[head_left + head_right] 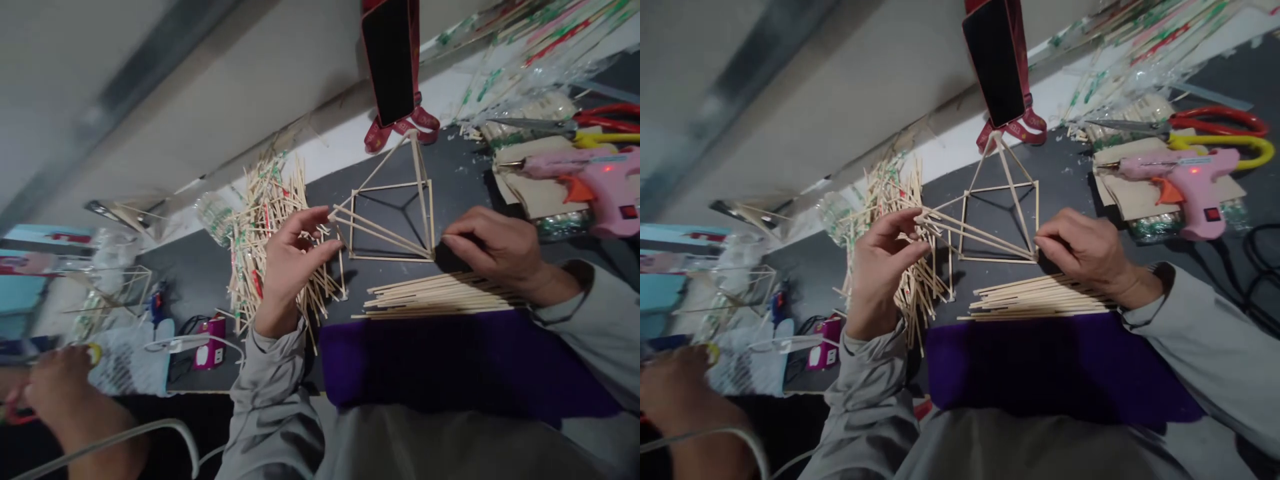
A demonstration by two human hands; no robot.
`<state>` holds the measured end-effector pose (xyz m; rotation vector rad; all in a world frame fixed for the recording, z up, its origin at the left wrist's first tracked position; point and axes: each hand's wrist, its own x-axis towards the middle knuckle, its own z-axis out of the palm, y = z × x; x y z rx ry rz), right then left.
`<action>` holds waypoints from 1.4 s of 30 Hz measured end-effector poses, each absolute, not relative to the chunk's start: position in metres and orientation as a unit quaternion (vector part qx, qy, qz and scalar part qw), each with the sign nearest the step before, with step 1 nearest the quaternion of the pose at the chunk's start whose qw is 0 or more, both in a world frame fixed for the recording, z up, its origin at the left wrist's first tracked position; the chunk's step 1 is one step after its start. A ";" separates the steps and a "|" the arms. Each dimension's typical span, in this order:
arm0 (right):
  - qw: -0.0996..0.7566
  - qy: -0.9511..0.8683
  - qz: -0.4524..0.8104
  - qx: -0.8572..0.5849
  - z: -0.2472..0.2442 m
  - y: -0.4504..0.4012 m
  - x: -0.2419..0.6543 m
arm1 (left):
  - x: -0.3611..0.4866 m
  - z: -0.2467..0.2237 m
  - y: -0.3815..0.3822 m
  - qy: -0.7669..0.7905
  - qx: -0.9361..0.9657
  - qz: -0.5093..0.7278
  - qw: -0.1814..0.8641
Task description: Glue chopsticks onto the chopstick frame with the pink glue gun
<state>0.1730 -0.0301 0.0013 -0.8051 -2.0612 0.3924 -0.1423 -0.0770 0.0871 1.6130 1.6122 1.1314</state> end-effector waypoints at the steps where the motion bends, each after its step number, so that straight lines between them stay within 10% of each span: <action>1: 0.431 -0.827 0.157 -0.325 0.001 -0.030 0.173 | -0.141 0.085 -0.079 0.612 0.600 0.416 0.305; 16: 0.303 -0.771 0.273 -0.490 0.020 -0.038 0.174 | -0.113 0.035 -0.086 0.643 0.572 0.432 0.267; 42: 0.128 -0.901 0.177 -0.374 0.006 -0.039 0.166 | -0.128 0.044 -0.031 0.617 0.588 0.419 0.312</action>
